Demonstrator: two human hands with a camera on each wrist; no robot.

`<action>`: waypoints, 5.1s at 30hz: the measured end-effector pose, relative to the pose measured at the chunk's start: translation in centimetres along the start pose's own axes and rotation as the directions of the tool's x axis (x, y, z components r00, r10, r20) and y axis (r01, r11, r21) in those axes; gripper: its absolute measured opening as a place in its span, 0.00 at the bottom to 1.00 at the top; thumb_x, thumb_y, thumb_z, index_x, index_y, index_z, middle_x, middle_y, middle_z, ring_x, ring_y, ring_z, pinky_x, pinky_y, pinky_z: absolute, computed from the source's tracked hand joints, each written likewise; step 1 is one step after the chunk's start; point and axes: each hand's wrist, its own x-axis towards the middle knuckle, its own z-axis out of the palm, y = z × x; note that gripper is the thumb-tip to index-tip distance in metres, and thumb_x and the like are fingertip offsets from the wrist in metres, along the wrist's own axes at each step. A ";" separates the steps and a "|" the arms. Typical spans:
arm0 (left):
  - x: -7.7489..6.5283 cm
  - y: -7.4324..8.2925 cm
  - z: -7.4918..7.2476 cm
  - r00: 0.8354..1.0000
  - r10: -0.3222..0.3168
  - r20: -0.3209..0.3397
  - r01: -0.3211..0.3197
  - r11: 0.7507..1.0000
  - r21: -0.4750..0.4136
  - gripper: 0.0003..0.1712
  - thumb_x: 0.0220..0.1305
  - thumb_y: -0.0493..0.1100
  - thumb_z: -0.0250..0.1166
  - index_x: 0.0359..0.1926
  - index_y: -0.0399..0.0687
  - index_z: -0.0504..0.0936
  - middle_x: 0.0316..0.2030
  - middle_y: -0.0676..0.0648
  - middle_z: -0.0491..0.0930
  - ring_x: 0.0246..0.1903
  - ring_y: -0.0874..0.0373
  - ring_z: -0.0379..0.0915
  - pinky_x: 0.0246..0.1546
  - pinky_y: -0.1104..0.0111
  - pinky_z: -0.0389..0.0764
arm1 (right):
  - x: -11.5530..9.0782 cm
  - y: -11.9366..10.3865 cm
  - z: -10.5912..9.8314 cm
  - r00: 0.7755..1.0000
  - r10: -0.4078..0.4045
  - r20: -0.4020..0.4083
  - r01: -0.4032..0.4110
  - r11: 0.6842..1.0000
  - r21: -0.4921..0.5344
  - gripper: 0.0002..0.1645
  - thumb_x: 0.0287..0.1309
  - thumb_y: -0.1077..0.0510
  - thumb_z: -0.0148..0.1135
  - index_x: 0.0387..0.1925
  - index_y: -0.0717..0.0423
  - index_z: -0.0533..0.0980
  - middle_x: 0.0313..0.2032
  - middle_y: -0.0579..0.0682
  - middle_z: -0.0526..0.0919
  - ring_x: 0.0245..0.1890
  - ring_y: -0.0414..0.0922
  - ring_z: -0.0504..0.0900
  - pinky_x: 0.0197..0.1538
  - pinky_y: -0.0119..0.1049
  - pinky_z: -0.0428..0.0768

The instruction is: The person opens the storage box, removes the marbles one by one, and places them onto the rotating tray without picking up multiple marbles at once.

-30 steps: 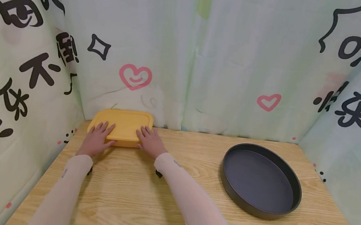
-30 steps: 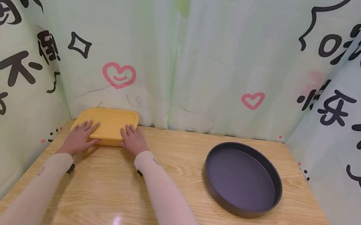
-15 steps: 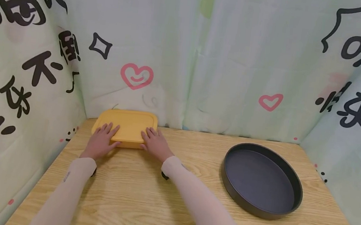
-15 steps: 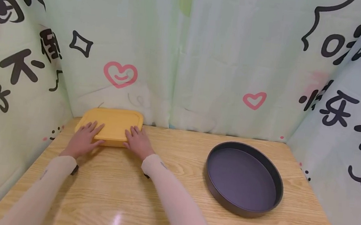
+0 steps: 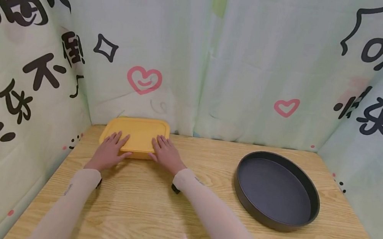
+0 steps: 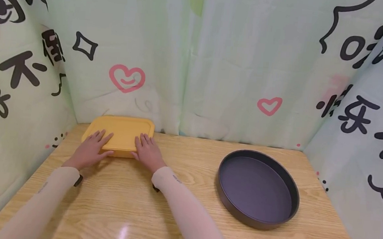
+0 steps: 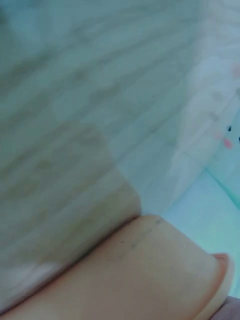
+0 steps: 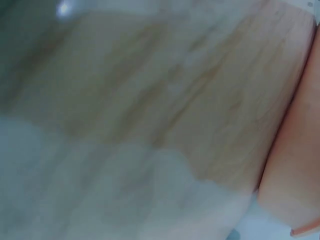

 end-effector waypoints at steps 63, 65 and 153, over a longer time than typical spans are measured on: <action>-2.0 3.4 0.2 1.000 -0.020 -0.014 0.019 0.998 -0.053 0.35 0.71 0.47 0.45 0.68 0.25 0.52 0.69 0.25 0.45 0.69 0.31 0.42 0.69 0.44 0.50 | -7.0 2.5 -2.0 0.968 0.192 0.162 -0.214 0.968 0.131 0.42 0.69 0.39 0.36 0.69 0.69 0.53 0.72 0.61 0.53 0.73 0.53 0.51 0.73 0.48 0.54; -2.1 3.8 0.2 1.000 -0.020 -0.013 0.020 0.998 -0.055 0.35 0.71 0.47 0.45 0.69 0.25 0.52 0.69 0.24 0.45 0.69 0.30 0.42 0.69 0.44 0.50 | -7.3 2.6 -2.0 0.968 0.193 0.159 -0.213 0.969 0.124 0.43 0.69 0.39 0.36 0.69 0.69 0.53 0.71 0.61 0.53 0.73 0.53 0.51 0.73 0.48 0.54; -3.2 15.9 1.5 0.946 0.321 0.052 -0.324 0.917 0.234 0.39 0.64 0.61 0.54 0.66 0.36 0.65 0.64 0.36 0.67 0.64 0.44 0.64 0.64 0.56 0.68 | -14.2 3.7 -3.5 0.970 0.223 0.098 -0.239 0.951 0.195 0.43 0.68 0.40 0.41 0.68 0.70 0.55 0.71 0.64 0.53 0.72 0.55 0.53 0.71 0.56 0.55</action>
